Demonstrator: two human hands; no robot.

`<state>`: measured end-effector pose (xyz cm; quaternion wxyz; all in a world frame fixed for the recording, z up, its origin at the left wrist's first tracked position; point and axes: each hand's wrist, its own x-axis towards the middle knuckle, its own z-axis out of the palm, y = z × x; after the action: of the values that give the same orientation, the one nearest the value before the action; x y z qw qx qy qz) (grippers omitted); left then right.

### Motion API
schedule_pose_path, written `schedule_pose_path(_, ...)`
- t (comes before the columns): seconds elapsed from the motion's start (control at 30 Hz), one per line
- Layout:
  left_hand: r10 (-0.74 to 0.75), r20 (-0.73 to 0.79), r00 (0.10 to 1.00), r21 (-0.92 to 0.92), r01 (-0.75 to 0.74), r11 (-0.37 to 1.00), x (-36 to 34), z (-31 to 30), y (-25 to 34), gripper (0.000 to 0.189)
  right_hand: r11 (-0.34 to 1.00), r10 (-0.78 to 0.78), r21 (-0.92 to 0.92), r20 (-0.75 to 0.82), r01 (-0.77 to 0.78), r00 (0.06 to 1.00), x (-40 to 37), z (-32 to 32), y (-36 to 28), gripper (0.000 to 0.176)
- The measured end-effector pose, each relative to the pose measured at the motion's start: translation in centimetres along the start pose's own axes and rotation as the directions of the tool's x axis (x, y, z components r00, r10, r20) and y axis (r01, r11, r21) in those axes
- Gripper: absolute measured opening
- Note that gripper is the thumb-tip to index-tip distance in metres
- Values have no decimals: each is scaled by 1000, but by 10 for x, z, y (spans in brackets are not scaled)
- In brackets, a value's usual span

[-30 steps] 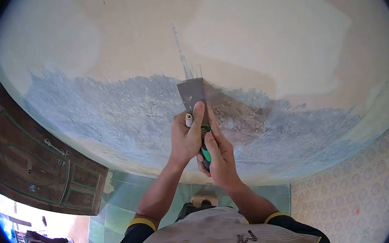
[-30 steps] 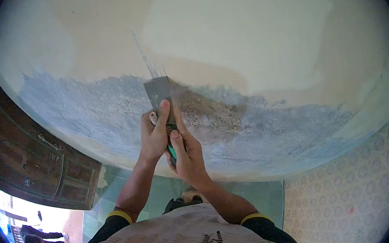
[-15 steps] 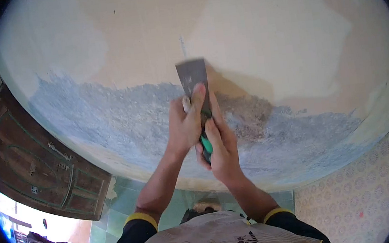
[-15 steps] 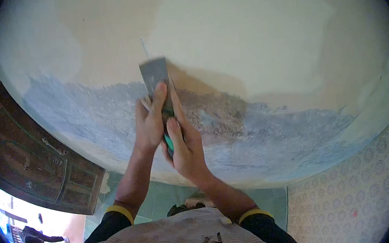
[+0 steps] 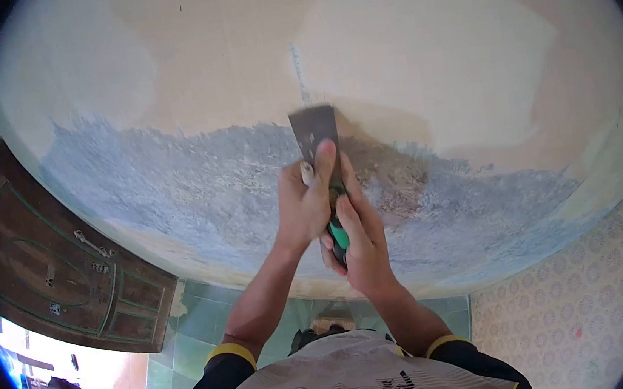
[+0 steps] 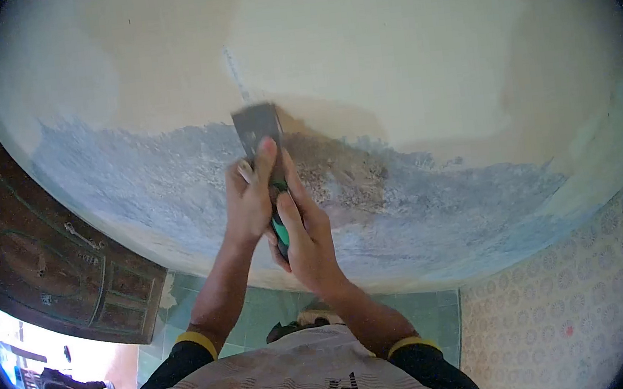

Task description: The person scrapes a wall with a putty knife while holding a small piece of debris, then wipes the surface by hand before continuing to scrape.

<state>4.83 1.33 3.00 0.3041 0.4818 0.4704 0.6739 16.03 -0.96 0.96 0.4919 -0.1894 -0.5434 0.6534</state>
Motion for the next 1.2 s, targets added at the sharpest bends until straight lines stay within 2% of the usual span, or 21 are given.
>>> schedule_pose_path(0.07,-7,5,1000,1,7,1000,-2,-1,3,52,1000,-13,1,27,13,1000,1,2,-3,54)
schedule_pose_path(0.13,-1,5,1000,6,1,1000,-2,-1,0,52,1000,-24,-18,-31,23,999,-6,1,7,53)
schedule_pose_path(0.23,62,-45,997,63,-60,996,0,3,-12,52,1000,0,-29,-1,0,1000,-5,-5,5,53)
schedule_pose_path(0.33,4,1,1000,16,-4,1000,16,-1,23,52,999,-39,-3,52,40,998,18,0,-6,54)
schedule_pose_path(0.4,30,9,1000,29,-30,999,14,-1,11,54,997,-70,20,43,69,997,14,1,-2,55)
schedule_pose_path(0.47,141,-53,989,183,-129,975,-1,1,-24,55,997,25,-67,-69,-29,997,-7,-6,18,55)
schedule_pose_path(0.57,138,-77,987,271,-112,956,-19,3,-67,56,996,13,-90,-55,-18,998,-15,-25,42,53)
schedule_pose_path(0.67,90,-14,996,295,-82,952,-3,-2,-26,56,998,-16,-69,-70,11,997,-6,-14,32,52)
schedule_pose_path(0.7,-1,4,1000,173,0,985,0,0,-11,56,999,-43,-28,-73,41,996,-2,-9,27,52)
schedule_pose_path(0.8,45,-23,999,187,-40,982,-10,0,-37,56,1000,7,-17,-140,-9,990,-16,-7,35,52)
schedule_pose_path(0.83,-16,-9,1000,237,18,971,-19,-2,-40,57,1000,1,-20,-136,-4,991,-21,-10,35,52)
schedule_pose_path(0.9,15,-34,999,178,-9,984,-11,5,-38,57,996,88,29,-58,-86,994,-23,-18,30,53)
schedule_pose_path(0.93,22,-54,998,127,-15,992,-11,7,-34,57,996,90,33,-62,-88,994,-17,-16,27,53)
schedule_pose_path(1.0,-24,-2,1000,136,24,990,-3,1,-18,57,1000,19,17,-13,-19,1000,-3,-12,16,54)
schedule_pose_path(1.07,-12,11,1000,67,12,998,-1,2,-9,54,999,46,4,-47,-46,998,-10,-12,20,54)
schedule_pose_path(1.13,16,-13,1000,61,-15,998,-13,5,-32,53,998,62,-10,-74,-63,995,-16,-14,22,55)
schedule_pose_path(1.2,52,-42,998,52,-49,997,-8,7,-36,52,990,136,39,-9,-136,991,-19,-20,21,55)
